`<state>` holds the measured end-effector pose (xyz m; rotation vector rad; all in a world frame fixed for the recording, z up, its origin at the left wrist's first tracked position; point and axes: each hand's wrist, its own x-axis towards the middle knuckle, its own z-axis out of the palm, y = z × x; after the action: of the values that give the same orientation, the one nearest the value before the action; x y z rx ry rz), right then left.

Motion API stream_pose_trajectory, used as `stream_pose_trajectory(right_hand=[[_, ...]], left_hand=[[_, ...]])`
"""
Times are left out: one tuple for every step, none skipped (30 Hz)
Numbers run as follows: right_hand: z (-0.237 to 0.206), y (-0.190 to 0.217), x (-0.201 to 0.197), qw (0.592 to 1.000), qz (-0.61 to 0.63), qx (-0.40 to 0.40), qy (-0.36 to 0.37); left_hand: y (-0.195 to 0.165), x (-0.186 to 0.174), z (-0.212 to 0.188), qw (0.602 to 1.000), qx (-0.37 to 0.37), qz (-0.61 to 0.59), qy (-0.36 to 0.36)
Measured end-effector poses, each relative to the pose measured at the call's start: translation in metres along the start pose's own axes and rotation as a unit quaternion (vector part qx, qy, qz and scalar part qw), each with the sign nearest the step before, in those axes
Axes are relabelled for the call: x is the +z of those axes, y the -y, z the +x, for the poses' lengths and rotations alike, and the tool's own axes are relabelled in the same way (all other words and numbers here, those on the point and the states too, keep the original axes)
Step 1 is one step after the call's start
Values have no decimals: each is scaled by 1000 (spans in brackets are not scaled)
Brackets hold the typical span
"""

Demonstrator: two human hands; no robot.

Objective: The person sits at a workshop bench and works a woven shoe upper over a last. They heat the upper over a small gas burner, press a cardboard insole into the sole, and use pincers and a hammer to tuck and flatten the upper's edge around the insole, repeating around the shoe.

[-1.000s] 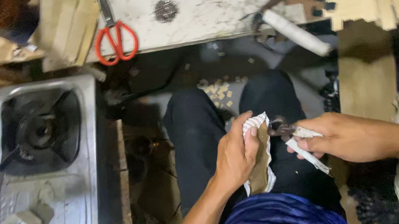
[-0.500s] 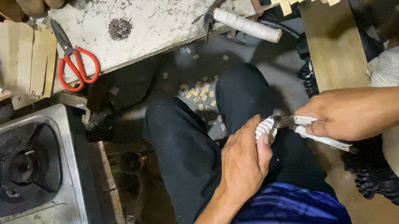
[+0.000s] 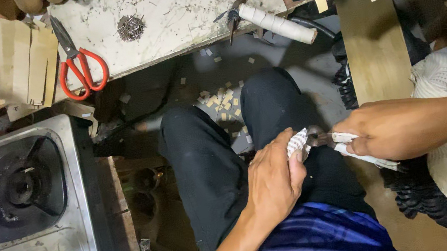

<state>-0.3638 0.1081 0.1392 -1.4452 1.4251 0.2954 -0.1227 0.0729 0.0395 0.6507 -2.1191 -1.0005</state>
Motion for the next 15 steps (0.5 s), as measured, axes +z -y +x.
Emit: stream_pose_trajectory(right_hand=[[-1, 1, 0, 1000, 6, -15, 1], [-2, 2, -1, 1000, -1, 8, 4], [-4, 3, -1, 1000, -9, 30, 6], [-5, 3, -2, 998, -16, 53, 9], [-7, 4, -1, 999, -14, 39, 11], [-8, 3, -2, 1000, -12, 25, 11], [-9, 2, -1, 1000, -10, 12, 9], [-10, 1, -1, 1000, -7, 20, 8], [-11, -1, -1, 1000, -4, 27, 7], [-11, -3, -1, 999, -3, 34, 7], [-11, -4, 0, 999, -15, 39, 7], [-12, -5, 2, 999, -27, 44, 9], [-11, -5, 5, 998, -40, 48, 10], [-9, -3, 9, 999, -31, -4, -44], [-7, -1, 15, 993, -22, -55, -99]], left_hand=[[-1, 0, 0, 1000, -5, 1, 7], [-2, 0, 0, 1000, -9, 3, 13], [-2, 0, 1, 1000, -7, 5, 13], [-3, 0, 1, 1000, -6, 7, 15], [-4, 0, 1, 1000, -4, 7, 17], [-5, 1, 2, 1000, -2, 10, 17], [-6, 1, 2, 1000, 0, 12, 17], [-7, 1, 2, 1000, 3, 13, 17], [-8, 2, 2, 1000, 6, 12, 16], [-8, 2, 2, 1000, 8, 13, 14], [-8, 2, 1, 1000, 8, 14, 11], [-7, 2, 1, 1000, 2, 13, 14], [-6, 2, 0, 1000, -4, 13, 17], [-4, 2, -1, 1000, -11, 12, 20], [-1, 1, -1, 1000, -13, 0, 10]])
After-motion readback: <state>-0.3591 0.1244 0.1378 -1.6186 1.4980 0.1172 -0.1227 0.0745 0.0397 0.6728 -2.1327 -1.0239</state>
